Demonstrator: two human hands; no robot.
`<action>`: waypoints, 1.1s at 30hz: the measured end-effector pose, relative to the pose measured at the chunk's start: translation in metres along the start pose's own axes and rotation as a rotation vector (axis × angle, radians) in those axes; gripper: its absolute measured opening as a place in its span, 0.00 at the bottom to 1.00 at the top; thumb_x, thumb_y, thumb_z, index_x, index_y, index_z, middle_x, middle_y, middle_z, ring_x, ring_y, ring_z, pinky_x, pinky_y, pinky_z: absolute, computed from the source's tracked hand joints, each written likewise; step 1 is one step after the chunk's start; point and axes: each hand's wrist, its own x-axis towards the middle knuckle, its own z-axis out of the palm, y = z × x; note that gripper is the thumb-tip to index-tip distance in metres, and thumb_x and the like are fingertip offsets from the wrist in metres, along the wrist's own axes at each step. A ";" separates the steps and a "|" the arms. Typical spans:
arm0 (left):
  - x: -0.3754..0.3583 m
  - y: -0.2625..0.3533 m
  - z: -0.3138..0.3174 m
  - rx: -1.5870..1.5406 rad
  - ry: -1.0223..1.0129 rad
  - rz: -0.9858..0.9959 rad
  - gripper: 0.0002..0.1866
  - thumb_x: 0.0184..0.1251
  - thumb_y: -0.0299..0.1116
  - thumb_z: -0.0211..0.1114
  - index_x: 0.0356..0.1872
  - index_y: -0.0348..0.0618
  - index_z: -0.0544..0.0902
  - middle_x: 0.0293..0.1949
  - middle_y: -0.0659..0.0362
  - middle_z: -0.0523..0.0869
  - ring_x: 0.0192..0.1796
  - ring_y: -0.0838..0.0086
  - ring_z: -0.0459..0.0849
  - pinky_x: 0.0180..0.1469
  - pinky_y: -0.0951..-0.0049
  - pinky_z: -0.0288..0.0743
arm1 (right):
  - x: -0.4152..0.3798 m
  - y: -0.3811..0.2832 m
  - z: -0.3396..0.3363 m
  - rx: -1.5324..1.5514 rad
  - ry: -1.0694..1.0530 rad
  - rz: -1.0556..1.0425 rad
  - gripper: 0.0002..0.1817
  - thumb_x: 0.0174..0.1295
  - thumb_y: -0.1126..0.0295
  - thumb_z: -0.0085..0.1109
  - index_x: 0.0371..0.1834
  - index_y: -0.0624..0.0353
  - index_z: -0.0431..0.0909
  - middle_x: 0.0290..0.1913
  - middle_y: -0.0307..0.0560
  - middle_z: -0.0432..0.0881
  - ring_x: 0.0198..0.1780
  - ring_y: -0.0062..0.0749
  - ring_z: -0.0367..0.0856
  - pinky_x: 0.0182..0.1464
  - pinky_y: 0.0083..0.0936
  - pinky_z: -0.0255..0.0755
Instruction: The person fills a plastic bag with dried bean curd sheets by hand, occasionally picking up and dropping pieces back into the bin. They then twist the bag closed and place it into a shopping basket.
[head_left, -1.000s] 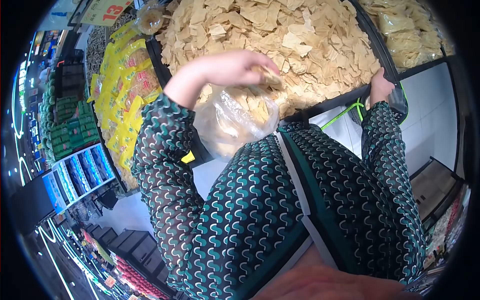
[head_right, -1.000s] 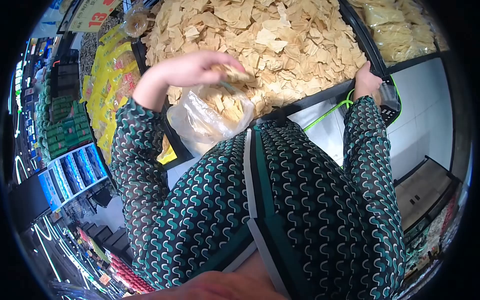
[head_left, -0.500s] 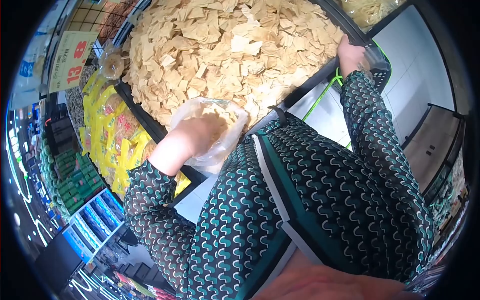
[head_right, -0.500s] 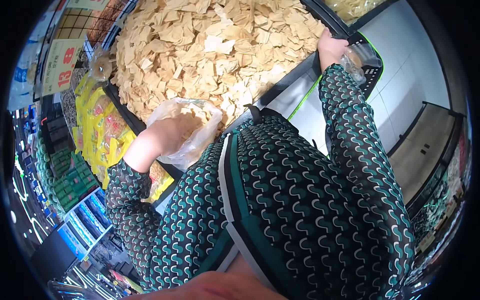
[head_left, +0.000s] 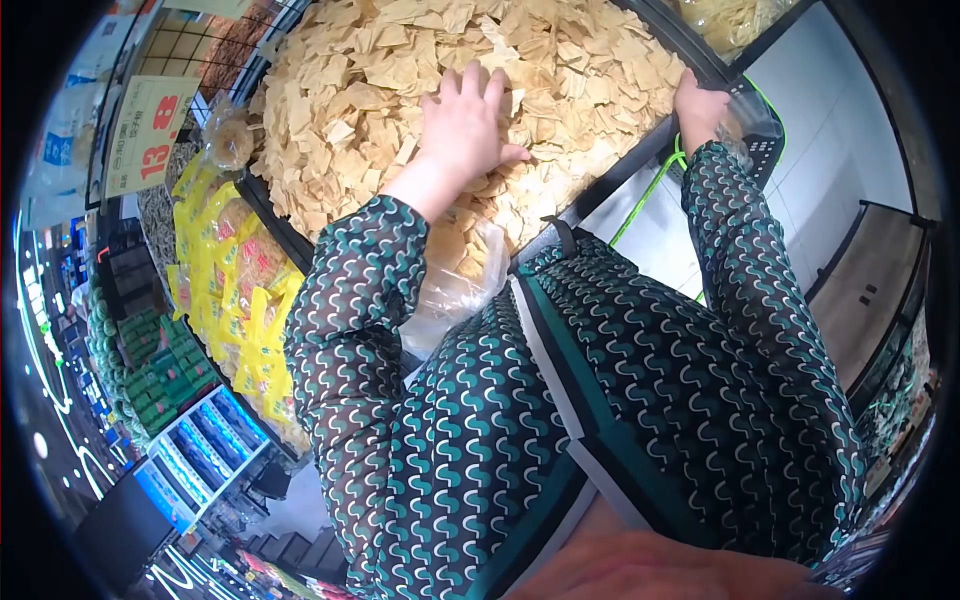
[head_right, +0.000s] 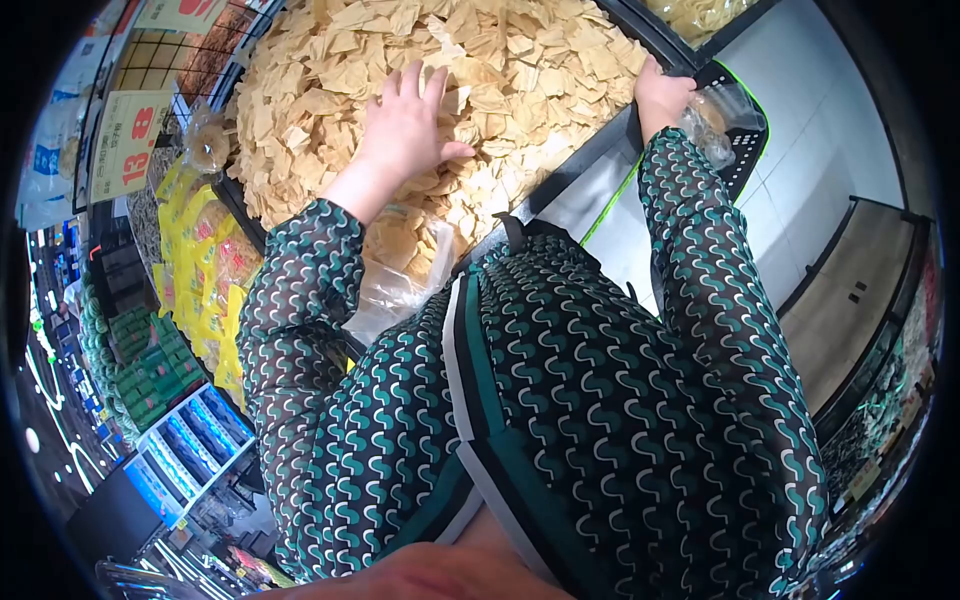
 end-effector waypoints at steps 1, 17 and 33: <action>0.002 0.004 0.005 -0.001 -0.007 0.009 0.45 0.56 0.57 0.70 0.69 0.44 0.64 0.68 0.48 0.67 0.68 0.50 0.68 0.61 0.54 0.73 | 0.002 0.003 0.002 0.006 0.006 -0.009 0.50 0.54 0.41 0.63 0.61 0.79 0.57 0.62 0.76 0.66 0.64 0.62 0.70 0.65 0.44 0.67; -0.007 -0.015 0.034 -0.394 -0.049 0.157 0.16 0.60 0.42 0.67 0.45 0.46 0.80 0.38 0.54 0.82 0.40 0.58 0.84 0.44 0.60 0.81 | -0.002 0.002 -0.002 0.019 0.006 -0.010 0.51 0.51 0.42 0.62 0.62 0.83 0.58 0.61 0.77 0.69 0.65 0.61 0.71 0.67 0.41 0.65; -0.146 -0.071 0.017 -0.485 -1.044 0.190 0.16 0.66 0.43 0.61 0.49 0.47 0.83 0.47 0.53 0.86 0.52 0.56 0.83 0.56 0.62 0.74 | -0.001 -0.004 0.000 -0.048 -0.004 0.028 0.53 0.48 0.44 0.66 0.61 0.84 0.56 0.62 0.77 0.68 0.64 0.60 0.72 0.66 0.41 0.67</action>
